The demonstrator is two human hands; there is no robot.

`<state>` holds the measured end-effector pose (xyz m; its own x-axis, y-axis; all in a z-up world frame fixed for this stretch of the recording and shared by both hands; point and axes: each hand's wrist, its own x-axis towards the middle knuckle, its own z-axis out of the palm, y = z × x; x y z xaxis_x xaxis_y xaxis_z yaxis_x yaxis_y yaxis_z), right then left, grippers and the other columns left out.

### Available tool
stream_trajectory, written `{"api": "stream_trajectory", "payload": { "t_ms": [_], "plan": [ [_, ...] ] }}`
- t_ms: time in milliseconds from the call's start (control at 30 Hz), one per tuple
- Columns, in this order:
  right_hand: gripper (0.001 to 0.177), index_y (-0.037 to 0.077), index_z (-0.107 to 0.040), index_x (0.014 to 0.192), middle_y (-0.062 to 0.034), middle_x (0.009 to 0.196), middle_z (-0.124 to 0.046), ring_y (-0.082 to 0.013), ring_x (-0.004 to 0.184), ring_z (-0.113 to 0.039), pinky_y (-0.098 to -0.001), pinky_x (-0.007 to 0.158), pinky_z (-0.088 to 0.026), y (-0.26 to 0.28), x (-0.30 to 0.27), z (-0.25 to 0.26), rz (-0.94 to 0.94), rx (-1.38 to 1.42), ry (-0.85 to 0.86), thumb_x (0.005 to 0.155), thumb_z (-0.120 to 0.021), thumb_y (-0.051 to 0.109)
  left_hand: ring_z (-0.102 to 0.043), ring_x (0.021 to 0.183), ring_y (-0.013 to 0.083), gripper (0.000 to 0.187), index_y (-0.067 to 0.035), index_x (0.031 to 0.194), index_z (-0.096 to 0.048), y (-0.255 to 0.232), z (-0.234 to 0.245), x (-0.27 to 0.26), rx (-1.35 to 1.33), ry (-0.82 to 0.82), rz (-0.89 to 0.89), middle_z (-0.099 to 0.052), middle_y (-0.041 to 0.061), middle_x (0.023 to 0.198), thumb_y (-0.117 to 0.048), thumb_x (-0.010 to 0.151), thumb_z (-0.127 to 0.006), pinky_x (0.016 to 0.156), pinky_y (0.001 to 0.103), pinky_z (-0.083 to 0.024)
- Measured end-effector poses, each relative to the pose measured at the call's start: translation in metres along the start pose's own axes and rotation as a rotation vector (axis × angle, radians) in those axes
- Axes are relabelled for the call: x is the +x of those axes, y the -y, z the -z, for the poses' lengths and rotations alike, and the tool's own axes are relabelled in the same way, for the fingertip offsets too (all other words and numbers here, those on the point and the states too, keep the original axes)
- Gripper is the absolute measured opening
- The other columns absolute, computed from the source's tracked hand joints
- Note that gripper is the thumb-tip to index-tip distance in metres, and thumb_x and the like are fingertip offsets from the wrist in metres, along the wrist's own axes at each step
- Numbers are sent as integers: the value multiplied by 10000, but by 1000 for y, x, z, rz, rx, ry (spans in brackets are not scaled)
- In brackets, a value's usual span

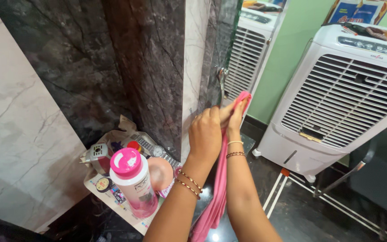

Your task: The person dips a pink cloth into a green bowl of water and wrings it out. They then wipe a vertical marble-like wall and a glass panel with the cloth. The person repeatedly dips the cloth back into the bowl to wet it before continuing to wipe the wall and glass surfaces.

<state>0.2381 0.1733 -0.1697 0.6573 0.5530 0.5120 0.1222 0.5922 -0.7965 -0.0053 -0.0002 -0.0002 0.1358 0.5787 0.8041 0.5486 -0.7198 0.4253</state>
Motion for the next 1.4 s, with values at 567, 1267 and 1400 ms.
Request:
{"api": "stream_trajectory", "payload": {
  "t_ms": [567, 1267, 1400],
  "plan": [
    [447, 124, -572, 1341, -4, 1283, -618, -141, 1136, -574, -327, 993, -489, -92, -101, 49, -546, 446, -270, 1070, -439, 454, -687, 901, 358, 385, -23, 1003, -611, 3, 7, 2, -30, 52, -23, -675, 150, 935, -137, 692, -807, 759, 443, -551],
    [449, 83, -569, 1365, -57, 1296, -625, -178, 1119, -597, -353, 948, -505, -48, -207, 24, -480, 207, 319, 1071, -463, 405, -689, 891, 352, 181, -1, 1041, -627, 5, -3, -3, -23, -67, -69, -683, 155, 936, -1, 861, -606, 779, 439, -548],
    [450, 75, -568, 1370, -67, 1298, -626, -186, 1116, -601, -358, 940, -509, -35, -164, 2, -394, 202, 308, 1071, -468, 396, -691, 894, 355, 128, -21, 983, -615, 5, -3, -1, -28, -28, -26, -684, 151, 924, -23, 857, -637, 779, 448, -547]
  ]
}}
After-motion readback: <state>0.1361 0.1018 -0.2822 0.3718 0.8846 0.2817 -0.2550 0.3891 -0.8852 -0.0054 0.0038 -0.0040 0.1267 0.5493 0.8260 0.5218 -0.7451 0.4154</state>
